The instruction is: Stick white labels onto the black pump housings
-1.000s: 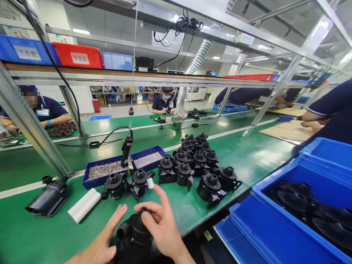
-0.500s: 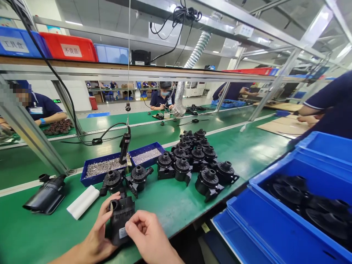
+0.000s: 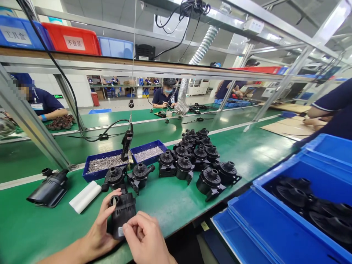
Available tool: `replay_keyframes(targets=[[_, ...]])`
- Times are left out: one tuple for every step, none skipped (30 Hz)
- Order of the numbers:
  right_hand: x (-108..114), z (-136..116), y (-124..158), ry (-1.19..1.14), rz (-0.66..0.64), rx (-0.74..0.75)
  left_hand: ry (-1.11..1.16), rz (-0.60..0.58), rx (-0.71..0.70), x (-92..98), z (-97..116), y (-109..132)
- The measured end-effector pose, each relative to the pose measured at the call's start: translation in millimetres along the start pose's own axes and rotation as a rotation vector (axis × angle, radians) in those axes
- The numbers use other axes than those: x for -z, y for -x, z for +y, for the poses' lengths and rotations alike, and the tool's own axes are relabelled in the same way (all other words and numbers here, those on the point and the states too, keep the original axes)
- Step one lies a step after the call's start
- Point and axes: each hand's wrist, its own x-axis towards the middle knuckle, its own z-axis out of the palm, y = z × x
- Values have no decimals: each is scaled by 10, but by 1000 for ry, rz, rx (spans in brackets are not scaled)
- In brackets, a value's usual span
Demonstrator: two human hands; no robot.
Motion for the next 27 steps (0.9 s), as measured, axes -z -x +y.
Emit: replay_keyframes(targets=[[-4,-5,1,16,6,9,0,-1,1,1,-1,2],[-9,-12,4,40,9,24,2,-4,6,3,-2,4],[-13,-21,7,75,15,49,6,-6,11,7,-2,7],[-17,-28,12,120,29,91,11,-10,15,10,-1,11],[-18,-30,16,178,50,154,16,-14,17,14,0,14],[-15,-25,17,246,75,236,22,-17,17,17,2,17],[-6,-10,15,320,94,324,26,-20,16,19,4,18],[12,14,7,382,105,398,29,-22,15,19,7,16],[37,45,-7,419,113,435,30,-24,17,19,9,11],[70,79,-26,424,123,421,30,-24,19,18,11,3],[107,111,-48,400,137,355,27,-22,21,17,14,-9],[142,135,-71,356,153,257,22,-19,21,16,16,-21],[170,146,-91,307,160,150,16,-17,20,16,19,-31],[185,142,-105,267,149,56,8,-11,16,17,23,-36],[183,124,-112,245,114,-13,1,-8,10,18,27,-33],[162,95,-112,237,66,-54,-8,-12,-2,19,32,-19],[121,64,-108,239,23,-78,-27,-21,-17,18,36,8],[67,39,-103,241,-5,-89,-52,-38,-37,14,38,47],[4,26,-102,241,-25,-85,-81,-56,-52,8,35,96],[-59,31,-109,241,-29,-63,-110,-70,-60,-3,26,149],[-111,54,-123,243,-15,-24,-133,-76,-61,-16,6,200],[-144,89,-145,249,-1,25,-151,-70,-53,-33,-26,242],[-151,130,-169,259,4,79,-169,-54,-36,-50,-69,267],[-128,165,-190,272,0,122,-187,-26,-16,-67,-121,273],[-76,185,-204,280,-13,141,-212,13,2,-81,-175,256],[-1,184,-209,275,-31,141,-235,54,17,-89,-225,221],[91,160,-205,252,-45,135,-252,90,34,-90,-263,175]])
